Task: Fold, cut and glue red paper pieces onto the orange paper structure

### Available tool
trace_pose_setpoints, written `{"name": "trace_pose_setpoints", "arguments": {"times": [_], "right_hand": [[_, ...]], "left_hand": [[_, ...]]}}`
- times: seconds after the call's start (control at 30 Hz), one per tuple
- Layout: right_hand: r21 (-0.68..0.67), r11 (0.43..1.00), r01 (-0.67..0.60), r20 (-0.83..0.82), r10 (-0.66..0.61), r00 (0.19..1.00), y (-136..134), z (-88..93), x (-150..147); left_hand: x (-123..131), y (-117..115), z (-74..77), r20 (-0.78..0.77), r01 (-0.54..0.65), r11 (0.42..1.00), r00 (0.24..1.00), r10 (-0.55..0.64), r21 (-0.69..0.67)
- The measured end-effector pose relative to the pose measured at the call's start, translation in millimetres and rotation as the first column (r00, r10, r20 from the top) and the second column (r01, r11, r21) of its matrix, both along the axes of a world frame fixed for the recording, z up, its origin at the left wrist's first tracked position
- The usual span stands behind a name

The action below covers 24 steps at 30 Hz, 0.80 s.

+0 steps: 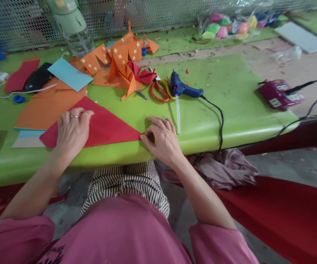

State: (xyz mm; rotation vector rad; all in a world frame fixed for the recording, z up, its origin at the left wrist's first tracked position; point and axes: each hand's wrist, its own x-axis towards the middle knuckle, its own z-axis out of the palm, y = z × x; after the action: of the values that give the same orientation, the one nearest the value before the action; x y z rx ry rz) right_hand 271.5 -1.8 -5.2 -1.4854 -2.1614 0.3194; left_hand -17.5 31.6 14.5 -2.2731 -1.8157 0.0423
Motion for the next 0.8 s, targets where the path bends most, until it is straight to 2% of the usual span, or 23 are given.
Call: {"name": "trace_pose_setpoints", "arguments": {"times": [0.1, 0.17, 0.27, 0.37, 0.53, 0.67, 0.8], "right_hand": [[0.007, 1.0, -0.019, -0.016, 0.019, 1.0, 0.1, -2.4, 2.1], [0.004, 0.999, -0.041, -0.037, 0.041, 0.998, 0.3, -4.0, 4.7], [-0.002, 0.998, -0.057, -0.063, 0.056, 0.996, -0.8, -4.1, 8.3], [-0.003, 0.998, -0.059, -0.103, 0.058, 0.993, -5.2, -0.2, 10.5], [0.03, 1.0, 0.0, -0.23, 0.006, 0.973, -17.4, 5.1, 12.0], [0.107, 0.993, -0.045, -0.136, 0.059, 0.989, -21.0, 1.3, 11.2], [0.197, 0.973, -0.121, 0.042, 0.115, 0.993, -22.0, -2.4, 2.1]], "left_hand": [[-2.6, 7.9, 4.8, -0.038, 0.225, 0.966, 0.972, -0.231, -0.126], [-1.6, 10.7, 9.0, -0.053, 0.27, 0.945, 0.957, -0.284, -0.185], [8.0, 6.3, 15.2, -0.067, 0.242, 0.953, 0.964, -0.258, -0.182], [23.2, -5.3, 18.7, -0.061, 0.168, 0.973, 0.982, -0.18, -0.16], [36.0, -17.7, 18.6, -0.066, 0.092, 0.979, 0.992, -0.105, -0.185], [36.7, -18.5, 18.6, -0.072, 0.064, 0.977, 0.994, -0.08, -0.203], [38.4, -18.7, 19.7, -0.103, 0.056, 0.977, 0.992, -0.078, -0.206]]}}
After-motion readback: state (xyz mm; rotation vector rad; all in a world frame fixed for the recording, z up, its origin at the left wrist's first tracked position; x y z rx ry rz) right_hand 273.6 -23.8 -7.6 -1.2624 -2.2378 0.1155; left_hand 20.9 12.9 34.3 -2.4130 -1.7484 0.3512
